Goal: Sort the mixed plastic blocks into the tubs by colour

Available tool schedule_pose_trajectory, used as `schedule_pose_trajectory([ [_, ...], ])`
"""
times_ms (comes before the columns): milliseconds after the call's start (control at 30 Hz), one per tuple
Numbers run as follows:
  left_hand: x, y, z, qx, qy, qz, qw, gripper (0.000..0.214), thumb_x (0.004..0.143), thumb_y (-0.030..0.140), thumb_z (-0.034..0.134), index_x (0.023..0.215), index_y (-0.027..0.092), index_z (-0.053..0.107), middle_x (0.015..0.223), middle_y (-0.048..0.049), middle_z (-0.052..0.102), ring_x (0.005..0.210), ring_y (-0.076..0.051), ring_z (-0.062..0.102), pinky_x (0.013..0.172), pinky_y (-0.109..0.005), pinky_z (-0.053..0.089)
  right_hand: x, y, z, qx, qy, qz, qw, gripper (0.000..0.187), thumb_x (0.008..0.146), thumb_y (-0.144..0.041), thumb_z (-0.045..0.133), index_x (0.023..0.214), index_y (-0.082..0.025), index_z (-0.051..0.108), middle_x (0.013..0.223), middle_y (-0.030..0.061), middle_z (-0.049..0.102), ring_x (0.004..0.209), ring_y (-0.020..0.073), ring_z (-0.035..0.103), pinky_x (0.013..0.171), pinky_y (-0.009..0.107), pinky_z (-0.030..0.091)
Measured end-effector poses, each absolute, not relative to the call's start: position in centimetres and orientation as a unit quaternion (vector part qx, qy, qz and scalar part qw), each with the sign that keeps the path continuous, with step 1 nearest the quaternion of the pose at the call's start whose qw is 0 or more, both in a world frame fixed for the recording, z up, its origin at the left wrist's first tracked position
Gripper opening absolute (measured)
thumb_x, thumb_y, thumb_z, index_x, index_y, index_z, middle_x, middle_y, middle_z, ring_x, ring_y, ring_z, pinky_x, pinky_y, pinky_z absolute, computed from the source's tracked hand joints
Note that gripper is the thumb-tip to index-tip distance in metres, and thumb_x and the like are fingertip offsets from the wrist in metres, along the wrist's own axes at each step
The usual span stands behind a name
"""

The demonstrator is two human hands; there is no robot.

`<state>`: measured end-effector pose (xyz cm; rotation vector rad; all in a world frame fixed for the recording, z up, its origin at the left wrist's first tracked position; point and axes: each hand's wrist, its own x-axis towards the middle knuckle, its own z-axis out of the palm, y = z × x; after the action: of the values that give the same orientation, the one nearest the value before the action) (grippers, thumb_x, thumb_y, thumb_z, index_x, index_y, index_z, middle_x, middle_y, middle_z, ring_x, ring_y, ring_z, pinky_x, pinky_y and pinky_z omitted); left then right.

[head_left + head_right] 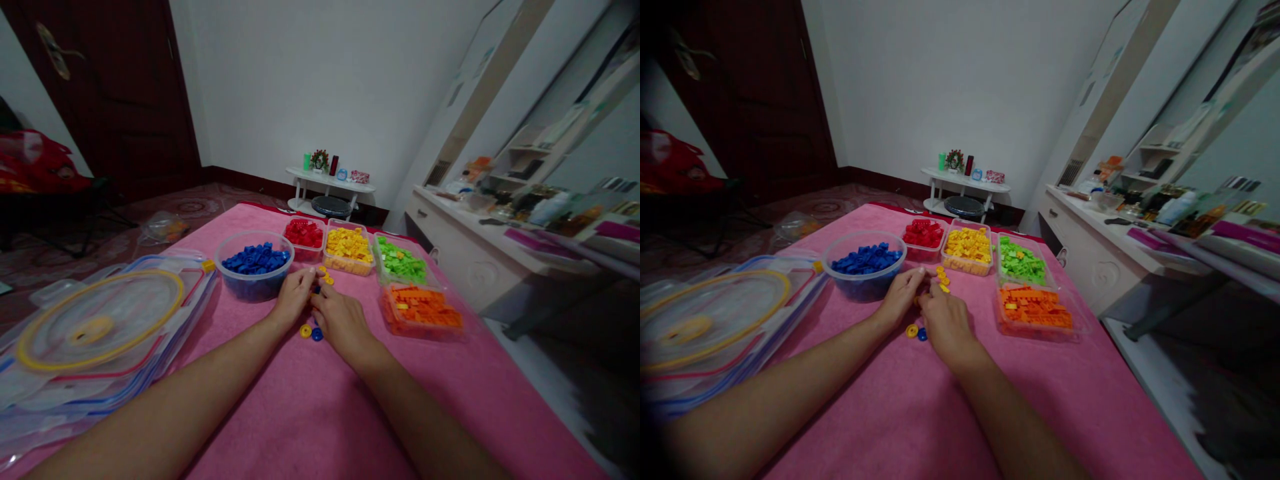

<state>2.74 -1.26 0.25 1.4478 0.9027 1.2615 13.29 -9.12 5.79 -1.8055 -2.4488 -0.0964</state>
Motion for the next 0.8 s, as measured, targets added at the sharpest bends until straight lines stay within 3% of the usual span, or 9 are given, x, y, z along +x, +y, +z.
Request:
schedule_pose_trajectory([
  [233, 2.7, -1.6, 0.8, 0.619, 0.384, 0.502, 0.466, 0.046, 0.088, 0.046, 0.04, 0.095, 0.011, 0.069, 0.088, -0.0086, 0.07, 0.081, -0.019, 0.064, 0.078, -0.029, 0.049, 12.1, -8.7, 5.9, -0.622, -0.782, -0.05, 0.012, 0.031, 0.089, -0.015, 0.037, 0.107, -0.018, 0.062, 0.113, 0.0145, 0.06, 0.08, 0.0232, 0.064, 0.061, 0.031, 0.044],
  [433, 2.6, -1.8, 1.0, 0.625, 0.382, 0.496, 0.466, 0.049, 0.089, 0.049, 0.037, 0.095, 0.011, 0.069, 0.091, -0.0088, 0.071, 0.085, -0.02, 0.064, 0.079, -0.03, 0.049, 12.6, -8.6, 5.4, -0.609, -0.787, -0.081, 0.051, 0.029, 0.091, -0.02, 0.037, 0.104, -0.021, 0.063, 0.108, 0.0098, 0.062, 0.076, 0.0195, 0.064, 0.061, 0.029, 0.043],
  [600, 2.7, -1.5, 0.4, 0.61, 0.366, 0.501, 0.493, 0.053, 0.09, 0.051, 0.035, 0.095, 0.01, 0.068, 0.088, -0.0104, 0.07, 0.084, -0.02, 0.064, 0.079, -0.031, 0.049, 14.8, -8.6, 5.2, -0.613, -0.757, -0.042, 0.221, 0.024, 0.088, -0.032, 0.046, 0.102, -0.024, 0.065, 0.1, 0.0042, 0.066, 0.078, 0.0174, 0.063, 0.066, 0.027, 0.043],
  [700, 2.9, -1.4, 0.2, 0.596, 0.363, 0.512, 0.501, 0.055, 0.09, 0.053, 0.032, 0.095, 0.009, 0.066, 0.083, -0.0103, 0.07, 0.081, -0.02, 0.064, 0.077, -0.031, 0.049, 16.4, -8.0, 4.7, -0.621, -0.709, 0.034, 0.333, 0.024, 0.085, -0.035, 0.05, 0.089, -0.02, 0.068, 0.085, 0.0042, 0.069, 0.07, 0.0161, 0.061, 0.065, 0.026, 0.044],
  [800, 3.1, -1.5, 0.3, 0.593, 0.37, 0.514, 0.497, 0.055, 0.09, 0.052, 0.031, 0.092, 0.009, 0.066, 0.081, -0.0102, 0.069, 0.078, -0.019, 0.064, 0.074, -0.031, 0.049, 17.7, -6.9, 4.7, -0.62, -0.666, 0.135, 0.393, 0.026, 0.08, -0.036, 0.053, 0.079, -0.016, 0.069, 0.074, 0.0047, 0.069, 0.064, 0.0163, 0.06, 0.06, 0.026, 0.044],
])
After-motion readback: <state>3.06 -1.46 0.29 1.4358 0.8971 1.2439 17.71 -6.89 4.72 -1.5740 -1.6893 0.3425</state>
